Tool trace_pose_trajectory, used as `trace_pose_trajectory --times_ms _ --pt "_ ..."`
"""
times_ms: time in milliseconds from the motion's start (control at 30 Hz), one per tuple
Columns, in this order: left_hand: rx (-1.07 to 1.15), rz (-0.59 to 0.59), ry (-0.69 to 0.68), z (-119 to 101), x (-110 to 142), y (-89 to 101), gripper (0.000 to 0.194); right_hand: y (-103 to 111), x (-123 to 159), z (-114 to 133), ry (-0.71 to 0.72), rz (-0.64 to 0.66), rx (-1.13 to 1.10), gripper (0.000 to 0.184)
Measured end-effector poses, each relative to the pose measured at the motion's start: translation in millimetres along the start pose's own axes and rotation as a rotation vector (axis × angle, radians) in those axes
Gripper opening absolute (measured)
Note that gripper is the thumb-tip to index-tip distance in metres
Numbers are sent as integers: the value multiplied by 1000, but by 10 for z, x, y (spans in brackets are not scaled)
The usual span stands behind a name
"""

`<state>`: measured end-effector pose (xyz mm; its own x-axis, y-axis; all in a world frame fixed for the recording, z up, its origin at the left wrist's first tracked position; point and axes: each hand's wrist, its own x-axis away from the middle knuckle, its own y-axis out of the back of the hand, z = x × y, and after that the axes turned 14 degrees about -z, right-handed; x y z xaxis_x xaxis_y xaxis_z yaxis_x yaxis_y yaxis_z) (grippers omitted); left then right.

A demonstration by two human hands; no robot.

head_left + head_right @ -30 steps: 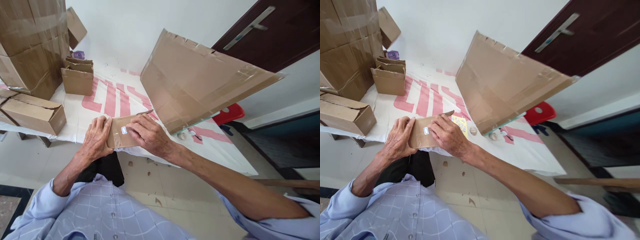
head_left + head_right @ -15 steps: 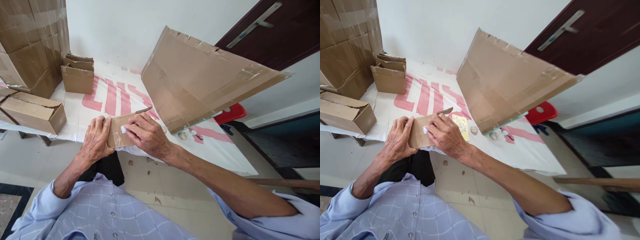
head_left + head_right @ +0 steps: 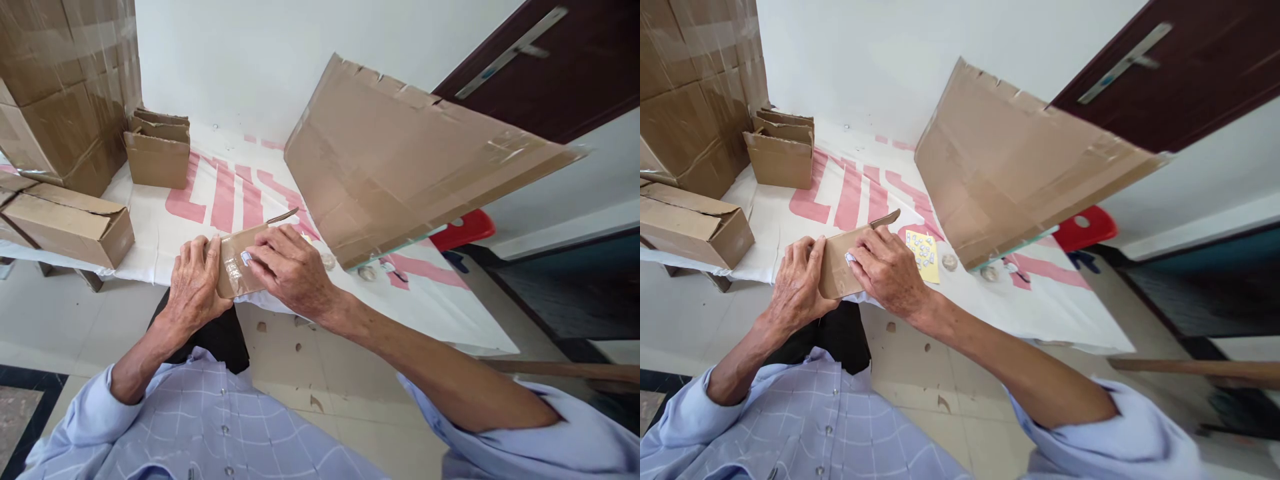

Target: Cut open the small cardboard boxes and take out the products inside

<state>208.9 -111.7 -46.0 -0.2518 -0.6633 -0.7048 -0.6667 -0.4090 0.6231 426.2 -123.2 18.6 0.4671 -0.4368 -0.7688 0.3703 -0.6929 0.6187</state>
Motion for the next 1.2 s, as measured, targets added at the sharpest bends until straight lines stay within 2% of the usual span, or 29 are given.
trace_pose_trajectory --times_ms 433,600,733,833,1200 --pt "-35 7 2 -52 1 8 104 -53 -7 64 -13 90 55 24" --pt "-17 -4 0 -15 -11 4 103 -7 -7 66 75 75 32 27" --pt "-5 -1 14 -8 -17 -6 106 42 -34 -23 -4 47 2 27" --pt "-12 7 8 -23 -25 -5 104 36 -41 -49 15 54 34 25" --pt "-22 16 0 -55 -29 -1 106 88 -166 -13 131 198 189 31"
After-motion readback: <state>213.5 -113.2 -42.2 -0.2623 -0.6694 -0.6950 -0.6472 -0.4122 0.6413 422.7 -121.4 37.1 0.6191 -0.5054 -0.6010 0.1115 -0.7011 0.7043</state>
